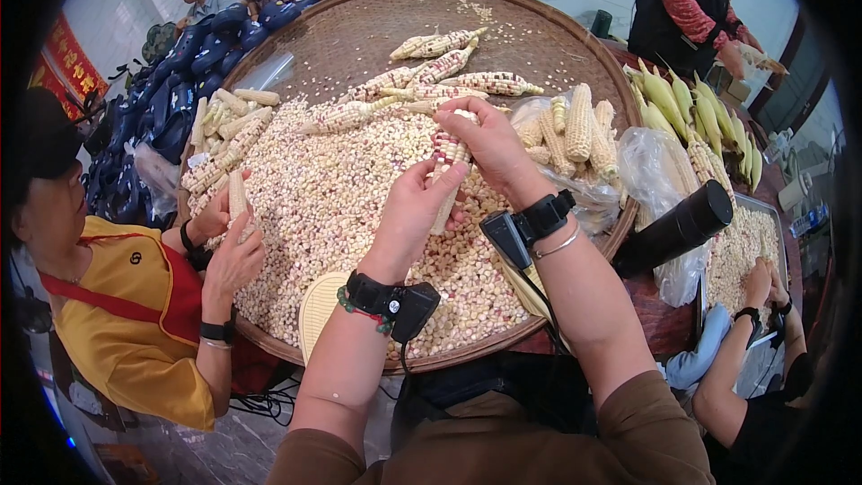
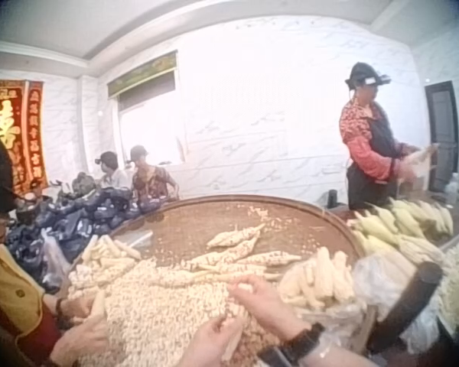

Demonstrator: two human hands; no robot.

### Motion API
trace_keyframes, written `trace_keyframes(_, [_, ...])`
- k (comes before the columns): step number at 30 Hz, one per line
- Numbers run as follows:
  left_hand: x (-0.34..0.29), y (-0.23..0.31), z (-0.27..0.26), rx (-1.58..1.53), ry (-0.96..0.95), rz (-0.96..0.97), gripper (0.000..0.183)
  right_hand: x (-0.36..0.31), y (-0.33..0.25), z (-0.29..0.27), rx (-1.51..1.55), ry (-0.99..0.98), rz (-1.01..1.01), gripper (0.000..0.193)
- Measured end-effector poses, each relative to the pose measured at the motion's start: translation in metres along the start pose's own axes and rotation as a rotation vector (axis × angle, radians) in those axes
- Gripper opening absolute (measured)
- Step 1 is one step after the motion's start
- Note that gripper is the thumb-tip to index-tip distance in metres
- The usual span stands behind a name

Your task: Shelling corn kernels from the cob by hand into a large woven basket.

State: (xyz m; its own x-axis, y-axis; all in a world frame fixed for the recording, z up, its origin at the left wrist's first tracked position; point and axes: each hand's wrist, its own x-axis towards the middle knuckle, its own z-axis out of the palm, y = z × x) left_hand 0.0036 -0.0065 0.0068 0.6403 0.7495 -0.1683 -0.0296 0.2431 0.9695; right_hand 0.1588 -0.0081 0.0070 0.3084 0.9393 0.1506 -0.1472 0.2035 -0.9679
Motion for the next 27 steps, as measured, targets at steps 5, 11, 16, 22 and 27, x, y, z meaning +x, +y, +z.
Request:
trace_keyframes(5, [0.0008, -0.0019, -0.0023, 0.066, -0.006, 0.047, 0.031, 0.0003, 0.0001, 0.0016, -0.002, -0.005, 0.01, 0.02])
trace_keyframes(11, [0.0018, -0.0046, -0.0021, 0.011, -0.034, 0.067, 0.029, 0.0001, -0.0024, 0.0005, -0.019, 0.012, 0.027, 0.022])
trace_keyframes(16, [0.0029, -0.0062, -0.003, -0.046, -0.069, 0.064, 0.028, 0.0007, -0.0014, 0.0003, -0.007, 0.02, -0.043, 0.025])
trace_keyframes(22, [0.0036, -0.0073, -0.0043, -0.124, -0.094, 0.039, 0.026, -0.0007, -0.0041, 0.001, 0.049, 0.045, -0.018, 0.024])
trace_keyframes(27, [0.0035, -0.0077, -0.0052, -0.15, -0.116, 0.034, 0.025, -0.0009, -0.0053, 0.0022, 0.012, 0.051, -0.044, 0.023])
